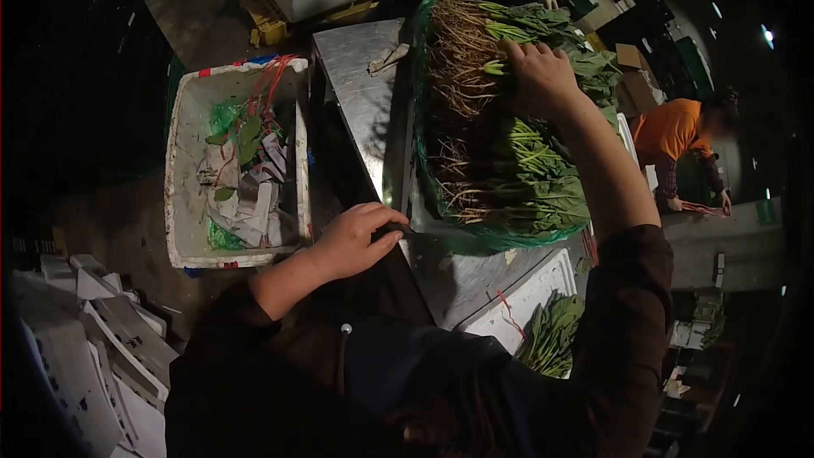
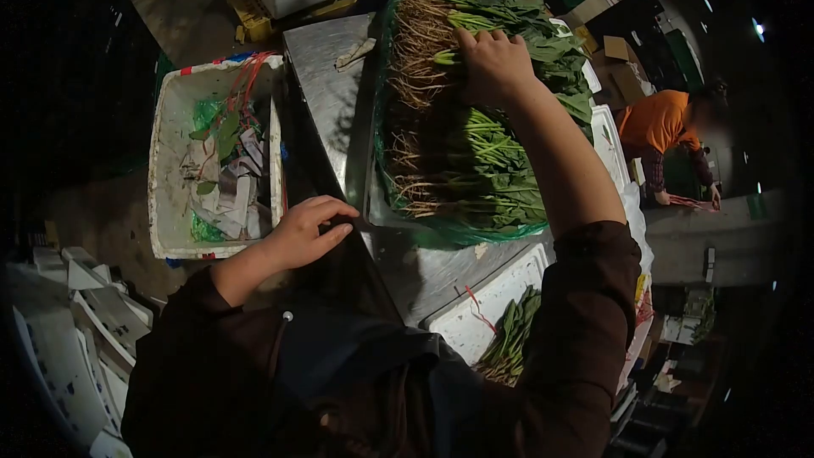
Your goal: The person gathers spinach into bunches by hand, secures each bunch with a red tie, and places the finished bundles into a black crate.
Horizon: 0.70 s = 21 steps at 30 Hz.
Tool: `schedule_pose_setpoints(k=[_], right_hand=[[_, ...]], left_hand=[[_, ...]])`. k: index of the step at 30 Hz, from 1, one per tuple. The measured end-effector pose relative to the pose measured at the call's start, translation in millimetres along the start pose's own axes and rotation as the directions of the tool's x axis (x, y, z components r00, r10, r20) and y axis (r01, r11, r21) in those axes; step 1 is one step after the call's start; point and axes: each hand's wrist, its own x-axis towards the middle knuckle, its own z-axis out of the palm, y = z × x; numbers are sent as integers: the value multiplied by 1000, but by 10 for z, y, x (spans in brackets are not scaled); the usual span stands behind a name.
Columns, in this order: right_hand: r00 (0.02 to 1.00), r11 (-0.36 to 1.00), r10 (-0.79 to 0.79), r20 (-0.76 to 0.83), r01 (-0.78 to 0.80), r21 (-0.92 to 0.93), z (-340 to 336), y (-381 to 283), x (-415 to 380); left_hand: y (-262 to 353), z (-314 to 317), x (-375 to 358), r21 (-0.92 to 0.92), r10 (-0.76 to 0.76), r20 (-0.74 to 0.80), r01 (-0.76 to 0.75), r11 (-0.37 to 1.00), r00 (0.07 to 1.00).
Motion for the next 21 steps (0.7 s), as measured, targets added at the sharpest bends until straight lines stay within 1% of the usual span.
schedule_pose_setpoints(k=[2,4,5,6,7,8,9,10,11,13,14,16,17,19,20,21], right_hand=[[1000,1000,16,-18,-16,-13,25,-28,-48],[995,996,-30,-94,22,-86,115,-28,-6],[995,996,-30,-93,22,-84,216,-9,5],[960,994,-95,-265,76,-81,293,1,-8],[891,988,-155,-427,129,-88,356,21,-16],[892,988,-154,-426,129,-87,410,50,-14],[952,996,-88,-292,79,-41,373,40,-27],[989,1000,-24,-149,24,-1,348,28,-42],[989,1000,-24,-148,24,2,341,25,-67],[963,996,-49,-264,68,61,339,43,-127],[963,996,-49,-264,68,63,352,56,-166],[895,991,-5,-446,65,118,382,74,-264],[896,991,-3,-445,62,119,384,84,-310],[821,967,130,-555,20,255,338,118,-408],[799,957,164,-579,13,289,334,160,-443],[800,957,171,-575,4,290,330,205,-486]], left_hand=[[13,26,28,9,18,21,-19,1000,1000],[34,28,57,22,39,38,-40,999,999],[61,19,66,24,43,42,-44,999,998],[78,15,69,25,47,46,-48,999,998],[67,22,64,24,45,48,-47,999,998],[42,38,54,9,34,41,-35,999,999],[34,46,49,-4,24,32,-23,1000,999],[39,48,45,-5,22,33,-22,1000,999],[53,44,47,3,20,41,-20,1000,999],[59,29,56,12,18,50,-18,1000,999],[56,24,58,14,8,65,-9,1000,998],[49,20,64,15,-2,82,1,1000,997],[48,16,72,15,-1,77,0,1000,997],[61,19,99,12,0,80,-1,1000,997],[78,16,123,10,9,78,-10,1000,997],[101,16,145,8,19,77,-19,1000,997]])
